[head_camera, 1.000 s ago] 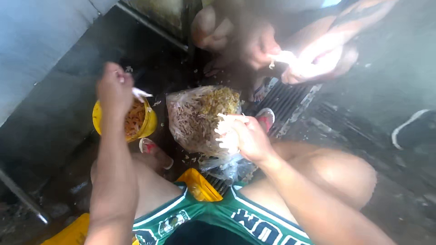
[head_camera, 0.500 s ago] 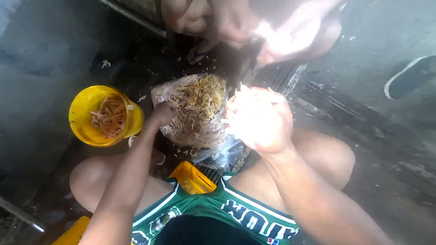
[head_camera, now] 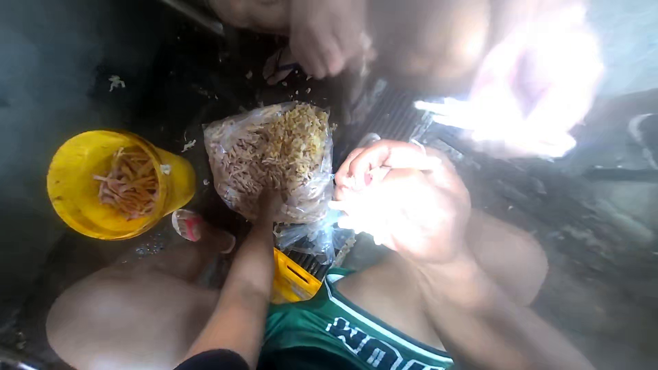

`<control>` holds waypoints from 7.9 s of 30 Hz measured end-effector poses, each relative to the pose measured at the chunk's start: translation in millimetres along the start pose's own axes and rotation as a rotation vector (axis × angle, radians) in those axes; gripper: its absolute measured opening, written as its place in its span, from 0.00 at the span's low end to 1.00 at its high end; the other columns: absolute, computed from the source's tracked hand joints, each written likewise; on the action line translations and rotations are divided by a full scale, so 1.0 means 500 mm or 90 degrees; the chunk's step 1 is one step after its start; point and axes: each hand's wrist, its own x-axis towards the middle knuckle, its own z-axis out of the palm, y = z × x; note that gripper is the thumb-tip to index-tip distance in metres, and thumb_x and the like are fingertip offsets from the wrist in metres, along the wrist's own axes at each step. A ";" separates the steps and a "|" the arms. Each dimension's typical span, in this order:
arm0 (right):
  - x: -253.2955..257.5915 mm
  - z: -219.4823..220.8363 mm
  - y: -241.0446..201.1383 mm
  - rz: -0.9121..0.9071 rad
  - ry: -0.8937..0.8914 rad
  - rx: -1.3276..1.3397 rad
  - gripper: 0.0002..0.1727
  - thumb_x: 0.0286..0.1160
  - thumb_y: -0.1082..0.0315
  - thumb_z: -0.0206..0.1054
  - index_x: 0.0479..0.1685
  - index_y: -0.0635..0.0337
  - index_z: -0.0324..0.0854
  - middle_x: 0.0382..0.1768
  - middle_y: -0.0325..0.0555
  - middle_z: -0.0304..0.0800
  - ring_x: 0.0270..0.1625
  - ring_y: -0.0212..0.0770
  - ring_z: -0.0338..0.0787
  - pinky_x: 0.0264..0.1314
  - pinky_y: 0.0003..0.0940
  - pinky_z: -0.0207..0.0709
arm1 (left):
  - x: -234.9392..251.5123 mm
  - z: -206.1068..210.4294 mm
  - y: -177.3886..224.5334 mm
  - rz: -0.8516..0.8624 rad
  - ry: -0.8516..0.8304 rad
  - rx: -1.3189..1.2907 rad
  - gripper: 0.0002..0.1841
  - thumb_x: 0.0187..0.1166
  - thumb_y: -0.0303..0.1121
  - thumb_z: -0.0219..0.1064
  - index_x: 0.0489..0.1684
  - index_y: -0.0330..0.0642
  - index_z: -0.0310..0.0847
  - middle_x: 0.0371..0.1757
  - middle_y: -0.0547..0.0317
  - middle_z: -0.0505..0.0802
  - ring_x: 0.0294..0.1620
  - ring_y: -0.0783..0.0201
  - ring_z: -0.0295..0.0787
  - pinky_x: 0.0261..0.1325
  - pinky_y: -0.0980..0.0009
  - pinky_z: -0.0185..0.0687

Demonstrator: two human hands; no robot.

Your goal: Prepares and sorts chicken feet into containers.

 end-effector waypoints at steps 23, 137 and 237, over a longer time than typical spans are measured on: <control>0.008 0.026 0.050 0.213 -0.013 -0.060 0.39 0.91 0.35 0.34 0.34 0.56 0.80 0.24 0.38 0.81 0.28 0.33 0.82 0.32 0.30 0.80 | -0.297 -0.394 0.050 0.735 0.199 0.034 0.09 0.82 0.38 0.70 0.49 0.48 0.94 0.44 0.66 0.92 0.45 0.73 0.89 0.50 0.71 0.90; -0.044 0.057 0.031 -0.109 -0.085 0.278 0.19 0.83 0.53 0.52 0.38 0.53 0.86 0.45 0.48 0.90 0.35 0.40 0.88 0.31 0.34 0.84 | -0.354 -0.419 -0.009 0.863 -0.060 -0.549 0.06 0.83 0.39 0.65 0.45 0.49 0.84 0.39 0.65 0.87 0.28 0.73 0.82 0.30 0.78 0.82; -0.036 0.018 -0.011 0.140 -0.055 -0.434 0.16 0.92 0.59 0.53 0.58 0.45 0.88 0.24 0.38 0.84 0.15 0.34 0.78 0.13 0.33 0.74 | -0.261 -0.558 -0.095 0.064 0.356 0.011 0.33 0.82 0.53 0.68 0.77 0.37 0.75 0.64 0.28 0.86 0.61 0.30 0.86 0.63 0.27 0.77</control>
